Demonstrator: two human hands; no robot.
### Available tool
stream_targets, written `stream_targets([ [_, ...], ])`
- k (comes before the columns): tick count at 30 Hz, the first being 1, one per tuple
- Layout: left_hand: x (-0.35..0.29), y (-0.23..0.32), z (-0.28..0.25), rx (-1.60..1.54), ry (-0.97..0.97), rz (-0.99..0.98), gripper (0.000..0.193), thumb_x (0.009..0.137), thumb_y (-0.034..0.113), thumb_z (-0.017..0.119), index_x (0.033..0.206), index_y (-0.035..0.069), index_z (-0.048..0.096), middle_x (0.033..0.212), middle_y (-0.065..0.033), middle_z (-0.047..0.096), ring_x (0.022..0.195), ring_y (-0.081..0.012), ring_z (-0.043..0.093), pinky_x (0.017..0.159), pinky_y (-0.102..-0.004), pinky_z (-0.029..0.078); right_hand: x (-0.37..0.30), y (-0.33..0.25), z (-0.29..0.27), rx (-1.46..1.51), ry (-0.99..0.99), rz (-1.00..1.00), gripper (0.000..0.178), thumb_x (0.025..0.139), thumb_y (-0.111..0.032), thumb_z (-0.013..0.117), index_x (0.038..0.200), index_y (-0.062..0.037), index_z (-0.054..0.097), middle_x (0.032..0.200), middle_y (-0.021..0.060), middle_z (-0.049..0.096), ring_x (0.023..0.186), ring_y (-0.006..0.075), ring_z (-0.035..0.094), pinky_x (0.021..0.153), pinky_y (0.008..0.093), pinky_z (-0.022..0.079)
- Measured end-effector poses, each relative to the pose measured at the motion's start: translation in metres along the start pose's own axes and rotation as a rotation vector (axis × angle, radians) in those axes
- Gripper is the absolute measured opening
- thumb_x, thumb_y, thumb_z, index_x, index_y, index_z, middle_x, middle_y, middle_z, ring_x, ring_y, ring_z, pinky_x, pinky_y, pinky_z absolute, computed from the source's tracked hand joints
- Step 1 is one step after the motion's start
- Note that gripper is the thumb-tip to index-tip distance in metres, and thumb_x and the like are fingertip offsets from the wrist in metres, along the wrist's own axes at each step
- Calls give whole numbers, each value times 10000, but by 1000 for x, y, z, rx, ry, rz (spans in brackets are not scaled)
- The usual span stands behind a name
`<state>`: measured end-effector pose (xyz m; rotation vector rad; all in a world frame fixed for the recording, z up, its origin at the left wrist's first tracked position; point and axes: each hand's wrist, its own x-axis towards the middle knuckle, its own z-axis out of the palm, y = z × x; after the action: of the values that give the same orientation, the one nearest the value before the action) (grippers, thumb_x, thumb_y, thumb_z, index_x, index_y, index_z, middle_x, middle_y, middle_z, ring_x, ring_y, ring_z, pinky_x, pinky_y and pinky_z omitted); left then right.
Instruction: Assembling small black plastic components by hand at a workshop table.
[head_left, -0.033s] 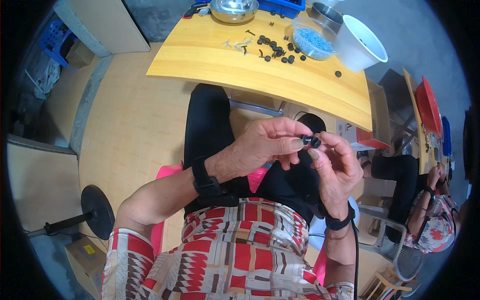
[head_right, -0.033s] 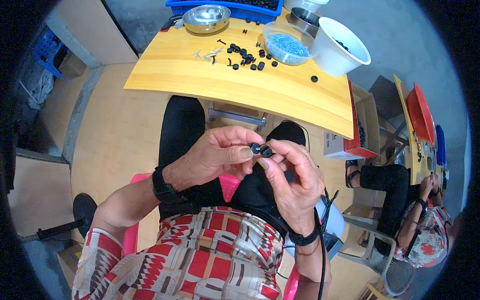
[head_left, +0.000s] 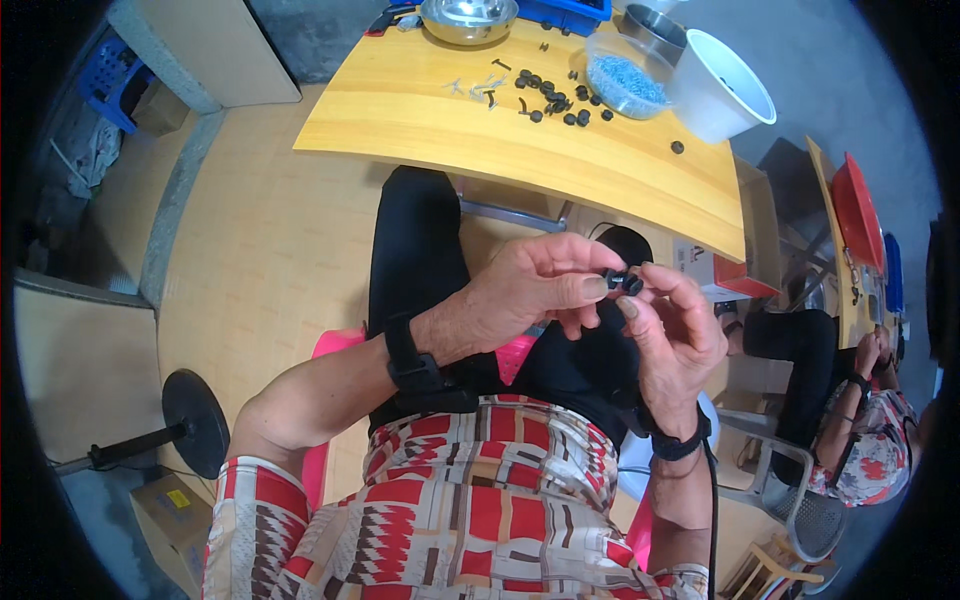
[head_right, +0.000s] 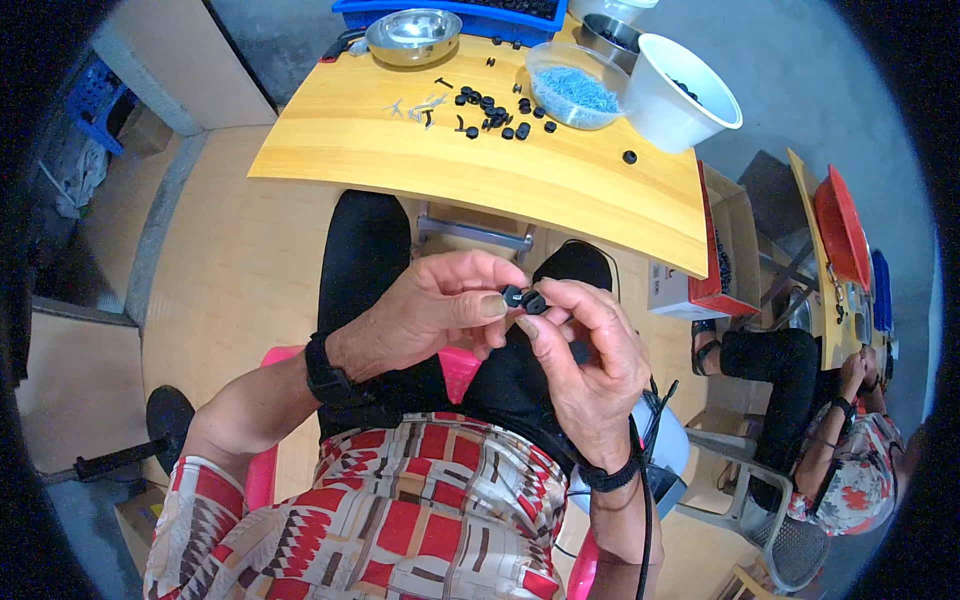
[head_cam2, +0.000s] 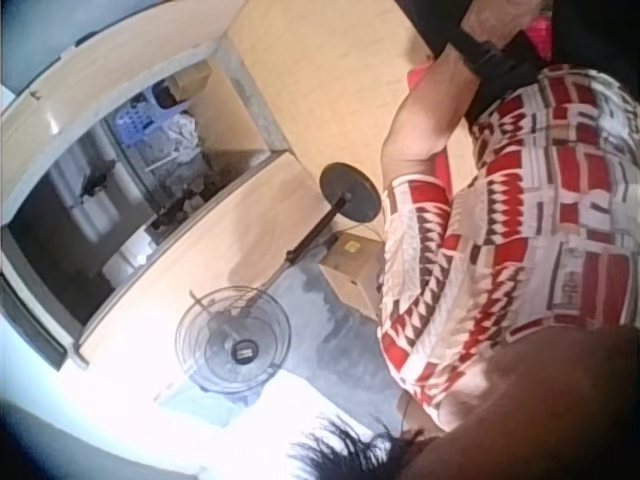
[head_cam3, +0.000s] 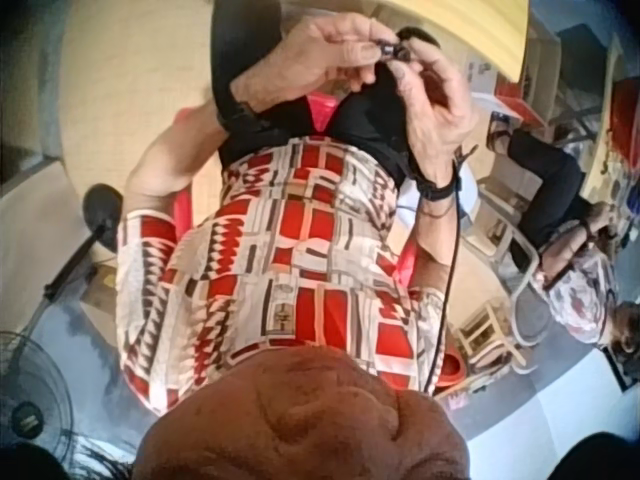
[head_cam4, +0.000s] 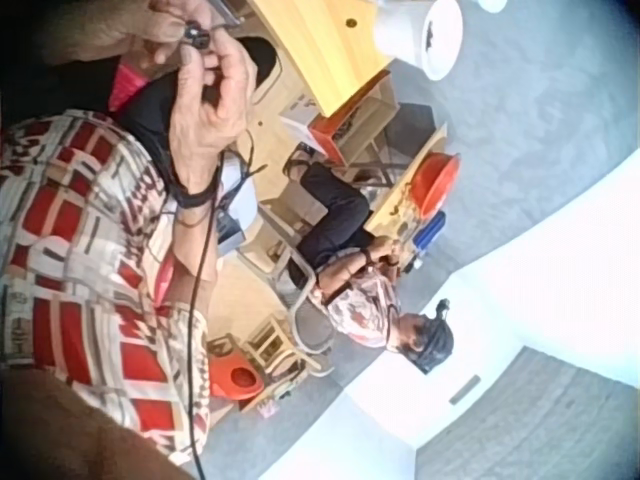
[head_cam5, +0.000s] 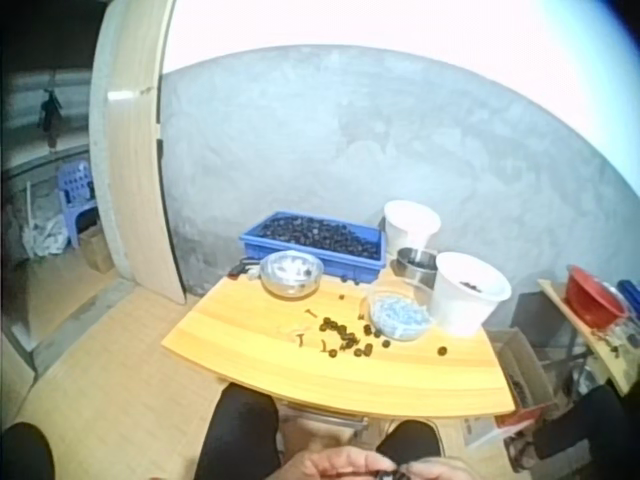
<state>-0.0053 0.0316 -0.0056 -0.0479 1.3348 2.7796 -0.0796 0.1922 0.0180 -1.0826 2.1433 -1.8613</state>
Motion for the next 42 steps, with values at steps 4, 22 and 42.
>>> stream_targets([
  [4, 0, -1, 2, -14, 0, 9, 291, 836, 161, 574, 1094, 46, 505, 864, -41, 601, 685, -95, 588, 582, -195, 479, 0, -1, -1, 92, -8, 34, 283, 747, 24, 627, 1023, 8, 569, 923, 71, 581, 715, 82, 531, 567, 179, 440],
  [22, 3, 2, -1, 33, 14, 31, 270, 841, 115, 559, 1088, 30, 493, 948, -59, 596, 681, -89, 577, 557, -202, 480, 9, 0, 3, 340, 6, 207, 278, 809, -36, 584, 1081, 12, 546, 856, 31, 560, 664, 68, 515, 519, 173, 444],
  [42, 8, 25, -30, -277, 292, 120, 240, 877, 146, 497, 1091, 37, 483, 954, -79, 588, 644, -103, 568, 550, -226, 484, 154, 80, 40, -803, -101, -87, 215, 723, -106, 613, 923, -29, 627, 836, 162, 622, 711, 290, 603, 680, 354, 470],
])
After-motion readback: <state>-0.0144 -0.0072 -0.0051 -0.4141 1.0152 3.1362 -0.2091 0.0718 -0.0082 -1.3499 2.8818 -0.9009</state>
